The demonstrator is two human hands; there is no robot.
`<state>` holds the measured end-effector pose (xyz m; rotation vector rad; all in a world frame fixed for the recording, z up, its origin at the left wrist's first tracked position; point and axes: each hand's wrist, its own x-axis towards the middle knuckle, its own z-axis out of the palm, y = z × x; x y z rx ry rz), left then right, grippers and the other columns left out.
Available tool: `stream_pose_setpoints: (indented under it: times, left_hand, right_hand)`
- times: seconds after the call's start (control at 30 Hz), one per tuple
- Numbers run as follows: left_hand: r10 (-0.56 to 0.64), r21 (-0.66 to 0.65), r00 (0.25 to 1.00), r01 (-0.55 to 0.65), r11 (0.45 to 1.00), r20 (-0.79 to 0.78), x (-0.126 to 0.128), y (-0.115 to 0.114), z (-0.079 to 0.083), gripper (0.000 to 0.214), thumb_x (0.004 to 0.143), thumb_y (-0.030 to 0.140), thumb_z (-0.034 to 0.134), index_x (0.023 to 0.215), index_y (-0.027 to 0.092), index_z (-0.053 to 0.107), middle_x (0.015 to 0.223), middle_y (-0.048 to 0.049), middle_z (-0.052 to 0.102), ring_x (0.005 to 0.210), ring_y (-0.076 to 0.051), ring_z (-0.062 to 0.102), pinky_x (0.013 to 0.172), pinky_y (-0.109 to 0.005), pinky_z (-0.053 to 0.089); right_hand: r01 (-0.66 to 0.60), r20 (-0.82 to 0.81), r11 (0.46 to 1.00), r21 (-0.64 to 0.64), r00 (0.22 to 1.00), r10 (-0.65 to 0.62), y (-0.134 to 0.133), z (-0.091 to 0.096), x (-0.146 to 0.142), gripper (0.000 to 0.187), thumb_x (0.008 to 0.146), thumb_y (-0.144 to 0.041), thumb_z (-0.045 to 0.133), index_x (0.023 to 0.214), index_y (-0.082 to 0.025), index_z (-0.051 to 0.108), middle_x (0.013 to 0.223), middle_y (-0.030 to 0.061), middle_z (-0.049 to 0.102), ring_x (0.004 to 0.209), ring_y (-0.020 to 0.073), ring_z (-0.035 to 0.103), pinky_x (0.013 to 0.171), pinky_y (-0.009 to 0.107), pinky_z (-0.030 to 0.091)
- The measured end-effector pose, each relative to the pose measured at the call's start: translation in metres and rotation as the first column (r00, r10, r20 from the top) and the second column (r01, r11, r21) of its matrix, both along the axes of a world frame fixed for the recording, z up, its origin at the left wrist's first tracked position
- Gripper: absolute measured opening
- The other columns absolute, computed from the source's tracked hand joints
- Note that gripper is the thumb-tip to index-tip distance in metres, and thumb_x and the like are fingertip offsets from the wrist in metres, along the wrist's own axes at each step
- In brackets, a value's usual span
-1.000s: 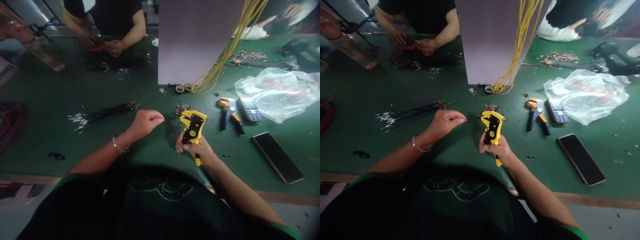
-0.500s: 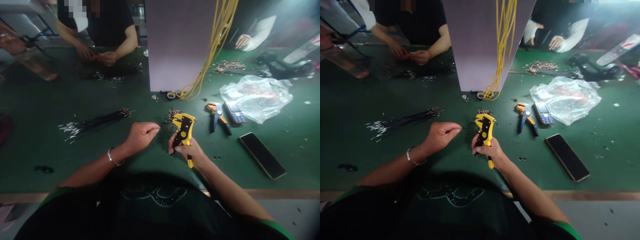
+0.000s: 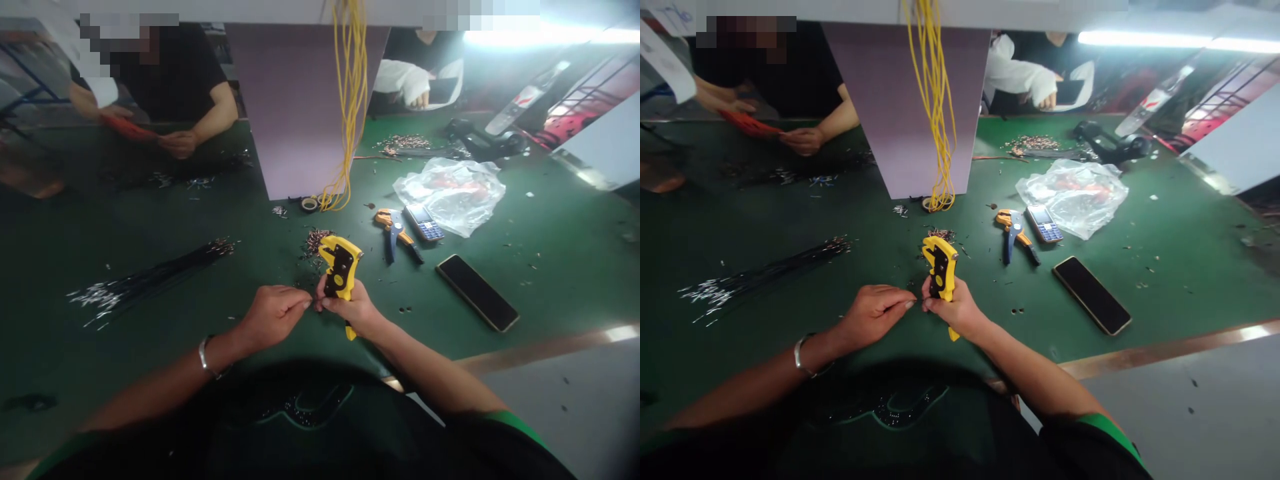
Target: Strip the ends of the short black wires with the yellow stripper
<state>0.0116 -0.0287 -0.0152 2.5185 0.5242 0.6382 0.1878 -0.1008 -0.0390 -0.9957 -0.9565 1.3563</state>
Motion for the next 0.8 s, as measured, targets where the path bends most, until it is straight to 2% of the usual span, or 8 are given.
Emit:
stream_pose_setpoints:
  times: [0.17,0.4,0.8]
  left_hand:
    - [-0.020,0.001,0.998,0.020,1.000,0.054,0.0005,-0.0008,-0.0027,0.019,0.089,0.015,0.052,0.080,0.018,0.068,0.067,0.0006,0.069,0.060,-0.011,0.062,0.060,-0.023,0.045]
    - [-0.015,-0.017,0.999,0.015,1.000,0.043,0.0006,-0.0009,-0.0018,0.019,0.089,0.013,0.051,0.082,0.018,0.068,0.068,0.0014,0.069,0.060,-0.011,0.062,0.061,-0.022,0.046]
    - [-0.033,0.085,0.997,0.028,0.996,0.064,0.0003,-0.0050,-0.0048,0.020,0.091,0.016,0.049,0.081,0.017,0.066,0.065,-0.0009,0.068,0.057,-0.013,0.062,0.057,-0.025,0.045]
  right_hand:
    - [0.006,0.066,1.000,-0.008,0.998,-0.005,0.0005,-0.0054,0.0007,0.013,0.064,-0.017,0.064,0.073,-0.018,0.054,0.066,-0.0023,0.054,0.061,0.0139,0.054,0.061,0.028,0.043]
    - [-0.006,0.186,1.000,-0.002,0.982,0.006,-0.0026,-0.0071,0.0001,0.014,0.065,-0.017,0.061,0.077,-0.019,0.054,0.070,-0.0008,0.053,0.065,0.0145,0.052,0.062,0.028,0.043]
    - [0.021,0.318,0.998,0.061,0.947,-0.040,-0.0035,-0.0045,0.0018,0.017,0.066,-0.018,0.056,0.082,-0.018,0.052,0.071,-0.0014,0.051,0.063,0.0122,0.047,0.059,0.025,0.041]
